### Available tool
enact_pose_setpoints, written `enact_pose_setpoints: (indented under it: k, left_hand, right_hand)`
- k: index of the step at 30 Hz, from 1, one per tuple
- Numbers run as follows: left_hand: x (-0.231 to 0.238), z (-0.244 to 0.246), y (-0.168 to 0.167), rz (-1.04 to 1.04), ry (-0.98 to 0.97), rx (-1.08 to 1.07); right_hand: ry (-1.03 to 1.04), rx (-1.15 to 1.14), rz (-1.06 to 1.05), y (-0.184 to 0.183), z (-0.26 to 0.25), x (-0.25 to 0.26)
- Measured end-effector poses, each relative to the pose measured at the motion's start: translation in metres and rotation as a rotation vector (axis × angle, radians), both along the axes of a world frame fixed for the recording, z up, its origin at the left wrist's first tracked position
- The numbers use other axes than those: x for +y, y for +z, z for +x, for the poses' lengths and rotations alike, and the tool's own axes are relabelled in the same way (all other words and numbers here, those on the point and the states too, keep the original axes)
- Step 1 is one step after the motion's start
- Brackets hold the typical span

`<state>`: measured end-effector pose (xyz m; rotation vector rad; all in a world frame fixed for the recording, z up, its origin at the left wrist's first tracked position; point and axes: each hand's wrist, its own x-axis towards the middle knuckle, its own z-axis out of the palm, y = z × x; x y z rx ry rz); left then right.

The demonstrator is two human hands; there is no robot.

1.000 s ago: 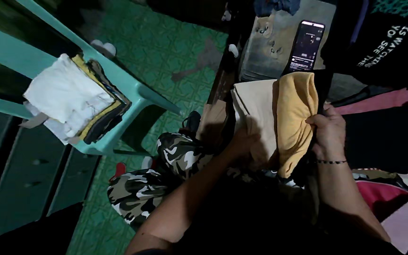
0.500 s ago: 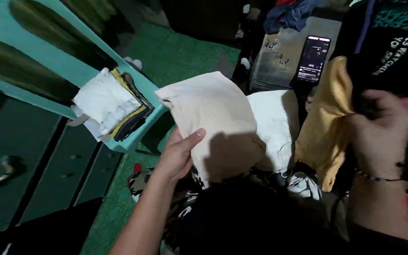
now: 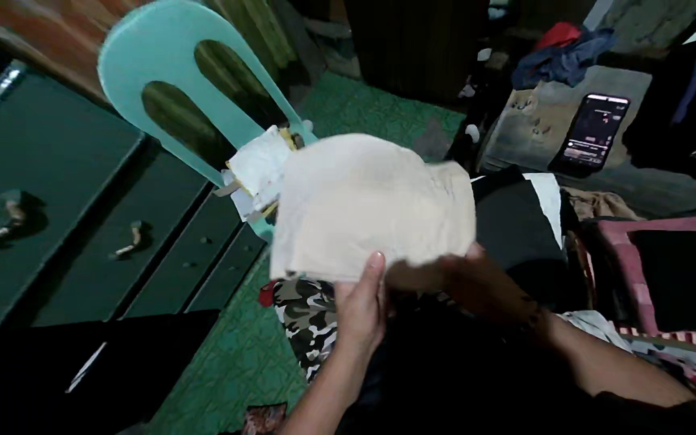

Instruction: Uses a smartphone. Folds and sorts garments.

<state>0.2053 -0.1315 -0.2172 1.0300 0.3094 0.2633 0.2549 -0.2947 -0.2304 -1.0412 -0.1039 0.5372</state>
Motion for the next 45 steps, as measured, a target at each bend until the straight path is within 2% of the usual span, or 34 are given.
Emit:
enact_pose_setpoints:
  k: [2,6,8,12,15,17,20,22,24,25,27,31,33,36,40,43,45]
  left_hand:
    - [-0.004,-0.012,-0.003,-0.002,-0.003,-0.001]
    - [0.022,-0.039,-0.021,-0.031,-0.074,-0.270]
    - [0.037,-0.052,-0.024,-0.124,-0.116,-0.386]
    - [0.066,-0.063,-0.015,-0.423,-0.066,-0.300]
    - [0.100,-0.070,-0.049,-0.436,-0.097,-0.270]
    - [0.107,-0.072,-0.059,-0.306,-0.101,-0.115]
    - [0.110,-0.074,-0.082,-0.078,-0.089,0.274]
    - [0.107,-0.068,-0.100,0.084,-0.102,0.508]
    - [0.107,-0.063,-0.121,0.261,-0.117,0.558]
    - [0.108,-0.062,-0.131,0.360,-0.140,0.553]
    - [0.108,-0.057,-0.142,0.551,-0.195,0.544]
    - [0.109,-0.030,-0.125,1.056,-0.205,0.470]
    - [0.104,-0.009,-0.106,1.219,-0.203,0.379]
    - [0.088,0.026,-0.081,1.360,-0.366,0.194]
    - [0.064,0.069,-0.053,1.505,-0.639,-0.100]
    - [0.060,0.094,-0.043,1.641,-0.672,-0.269]
    - [0.066,0.112,-0.042,1.652,-0.681,-0.307]
  right_hand:
    - [-0.125,0.097,-0.037,0.011,0.003,0.009]
    - [-0.022,-0.056,0.005,0.019,0.020,-0.001]
    - [0.055,-0.166,0.086,0.025,0.030,-0.010]
    - [0.239,-0.393,0.219,0.021,0.052,-0.017]
    - [0.288,-0.222,0.208,0.006,0.067,-0.013]
    - [0.309,-0.123,0.113,-0.012,0.073,-0.011]
    - [0.366,-0.077,-0.114,-0.042,0.072,-0.014]
    - [0.393,-0.151,-0.382,-0.066,0.075,-0.017]
    - [0.353,-0.242,-0.705,-0.096,0.079,-0.016]
    - [0.339,-0.261,-0.827,-0.107,0.078,-0.015]
    - [0.341,-0.239,-0.934,-0.121,0.072,-0.019]
    - [0.225,-0.087,-0.848,-0.132,0.055,-0.032]
    - [0.169,0.013,-0.767,-0.137,0.049,-0.034]
    - [0.111,-0.024,-0.689,-0.133,0.046,-0.031]
    - [0.162,-0.326,-0.671,-0.098,0.051,-0.028]
    - [0.204,-0.459,-0.618,-0.071,0.052,-0.021]
    - [0.231,-0.499,-0.609,-0.056,0.049,-0.015]
